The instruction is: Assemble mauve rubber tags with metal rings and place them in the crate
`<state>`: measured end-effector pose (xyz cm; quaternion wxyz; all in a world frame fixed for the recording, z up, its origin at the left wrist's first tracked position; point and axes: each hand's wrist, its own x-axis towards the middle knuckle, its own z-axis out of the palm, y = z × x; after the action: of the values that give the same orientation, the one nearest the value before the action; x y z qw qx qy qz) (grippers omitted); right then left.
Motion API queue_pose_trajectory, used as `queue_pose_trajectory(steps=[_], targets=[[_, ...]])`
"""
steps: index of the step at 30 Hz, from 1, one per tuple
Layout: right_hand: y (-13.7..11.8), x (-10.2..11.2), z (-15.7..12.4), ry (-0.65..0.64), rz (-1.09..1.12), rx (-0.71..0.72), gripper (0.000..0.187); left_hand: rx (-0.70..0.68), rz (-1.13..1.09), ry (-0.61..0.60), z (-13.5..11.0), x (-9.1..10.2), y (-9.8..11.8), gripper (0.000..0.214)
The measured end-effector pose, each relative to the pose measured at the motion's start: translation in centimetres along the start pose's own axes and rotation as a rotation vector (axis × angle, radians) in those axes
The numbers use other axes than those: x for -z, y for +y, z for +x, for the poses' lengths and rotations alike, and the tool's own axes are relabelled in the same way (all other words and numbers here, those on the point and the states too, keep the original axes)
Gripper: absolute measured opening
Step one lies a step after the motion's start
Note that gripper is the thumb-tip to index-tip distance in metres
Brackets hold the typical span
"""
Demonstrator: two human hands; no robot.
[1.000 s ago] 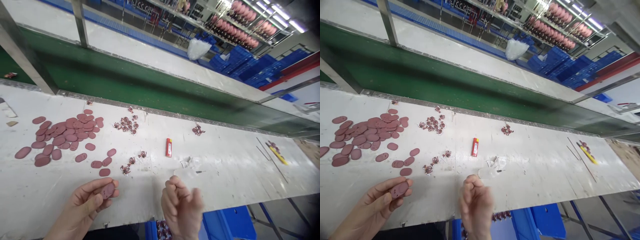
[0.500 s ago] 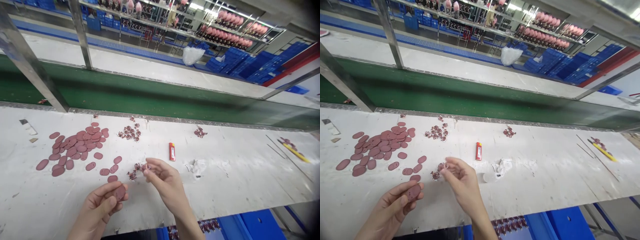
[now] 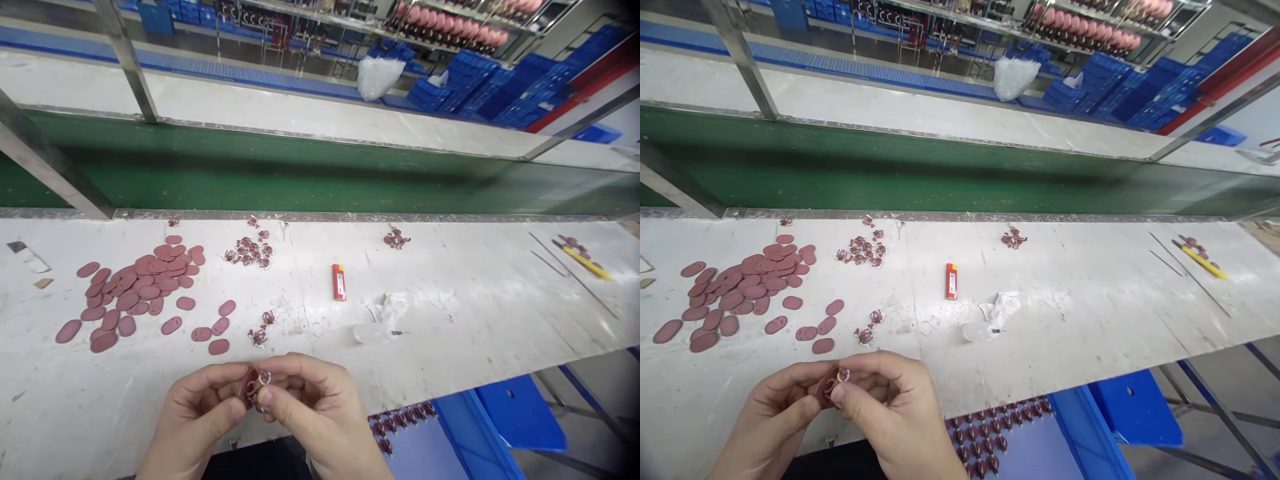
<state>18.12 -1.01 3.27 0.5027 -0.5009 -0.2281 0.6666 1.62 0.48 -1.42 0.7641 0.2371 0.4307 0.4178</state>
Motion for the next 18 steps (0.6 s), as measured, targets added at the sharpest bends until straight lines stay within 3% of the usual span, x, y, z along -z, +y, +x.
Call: queue_pose_trajectory(steps=[5,9,18], targets=[[-0.3,-0.2,-0.2,-0.001,-0.024,0.024,0.024,-0.039,0.068,-0.124,0.4,1.1,-0.5,0.023],[-0.2,-0.2,-0.2,0.01,-0.108,0.065,0.018,-0.019,0.045,-0.112,0.4,0.5,-0.3,0.01],[0.1,-0.1,0.2,0.038,-0.074,0.062,0.021,-0.035,0.084,-0.018,0.1,-0.2,-0.3,0.009]])
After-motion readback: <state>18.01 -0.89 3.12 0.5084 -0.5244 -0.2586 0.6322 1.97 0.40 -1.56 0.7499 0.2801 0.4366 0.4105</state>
